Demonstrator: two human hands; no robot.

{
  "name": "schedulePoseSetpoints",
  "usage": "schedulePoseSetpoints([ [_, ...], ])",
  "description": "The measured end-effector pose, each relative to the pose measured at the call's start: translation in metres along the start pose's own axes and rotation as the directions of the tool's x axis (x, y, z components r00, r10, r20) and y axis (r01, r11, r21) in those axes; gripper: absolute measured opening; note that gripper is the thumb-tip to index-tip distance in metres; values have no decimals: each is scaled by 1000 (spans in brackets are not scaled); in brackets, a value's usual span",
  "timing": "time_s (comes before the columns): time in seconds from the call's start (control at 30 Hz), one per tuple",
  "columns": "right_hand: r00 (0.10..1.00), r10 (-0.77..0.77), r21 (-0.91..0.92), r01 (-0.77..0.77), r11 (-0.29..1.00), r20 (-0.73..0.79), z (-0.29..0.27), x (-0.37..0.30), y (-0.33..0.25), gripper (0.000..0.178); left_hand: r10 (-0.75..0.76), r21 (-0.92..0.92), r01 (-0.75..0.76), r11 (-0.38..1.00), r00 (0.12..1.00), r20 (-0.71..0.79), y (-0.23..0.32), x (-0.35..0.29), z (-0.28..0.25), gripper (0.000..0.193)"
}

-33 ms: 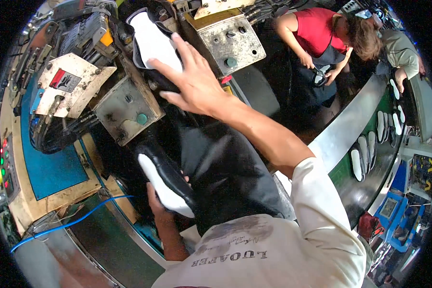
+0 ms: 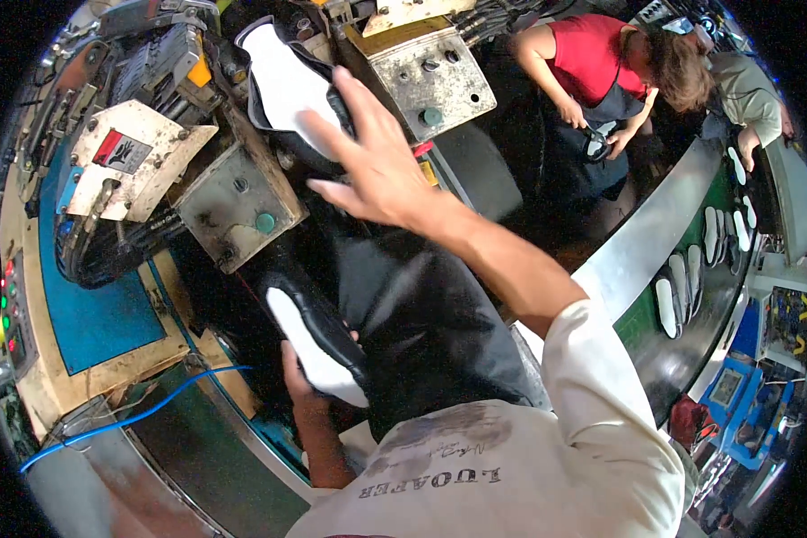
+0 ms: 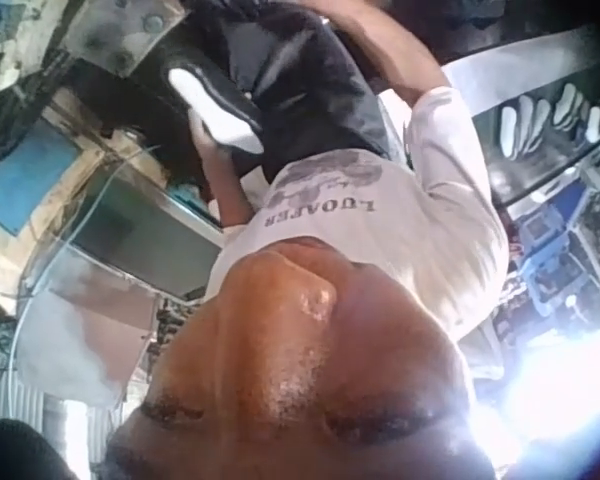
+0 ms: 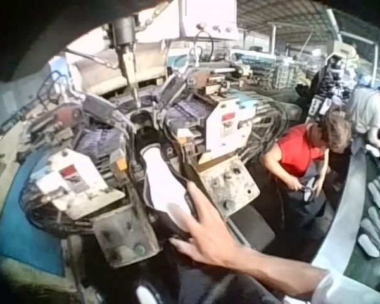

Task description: The recorder performs shoe lasting by pulling the upper material over the last and securing it using specialized machinery and hand tools.

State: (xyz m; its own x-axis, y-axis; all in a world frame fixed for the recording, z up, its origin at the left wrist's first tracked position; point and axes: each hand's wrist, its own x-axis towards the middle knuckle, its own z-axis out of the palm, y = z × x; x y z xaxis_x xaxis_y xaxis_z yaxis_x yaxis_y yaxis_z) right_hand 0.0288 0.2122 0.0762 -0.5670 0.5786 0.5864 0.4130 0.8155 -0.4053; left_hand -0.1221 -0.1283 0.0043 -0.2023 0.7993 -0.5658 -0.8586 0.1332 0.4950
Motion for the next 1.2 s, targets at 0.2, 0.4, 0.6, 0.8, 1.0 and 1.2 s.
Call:
schedulePoseSetpoints([
  [0.2,801,449,395,-590,704,395,77,-56,44,82,-9,282,108,953,944,-331,-36,9,2,73],
  [0.4,638,595,364,-769,526,489,102,-56,66,54,-50,266,147,953,939,-339,-33,19,8,73],
  [0.6,980,-171,-28,175,984,102,-62,-33,-1,68,-109,242,159,957,973,-205,-24,36,7,78],
  [0.8,936,-171,-343,276,898,307,-29,63,-14,81,30,234,-22,972,999,-29,-35,24,23,66],
  [1.0,961,-139,-383,226,896,240,-23,49,-15,80,-66,153,64,986,998,7,-34,10,41,69],
  [1.2,972,-97,-371,174,912,216,-4,85,-3,81,-72,411,96,906,995,-73,-30,24,67,77],
])
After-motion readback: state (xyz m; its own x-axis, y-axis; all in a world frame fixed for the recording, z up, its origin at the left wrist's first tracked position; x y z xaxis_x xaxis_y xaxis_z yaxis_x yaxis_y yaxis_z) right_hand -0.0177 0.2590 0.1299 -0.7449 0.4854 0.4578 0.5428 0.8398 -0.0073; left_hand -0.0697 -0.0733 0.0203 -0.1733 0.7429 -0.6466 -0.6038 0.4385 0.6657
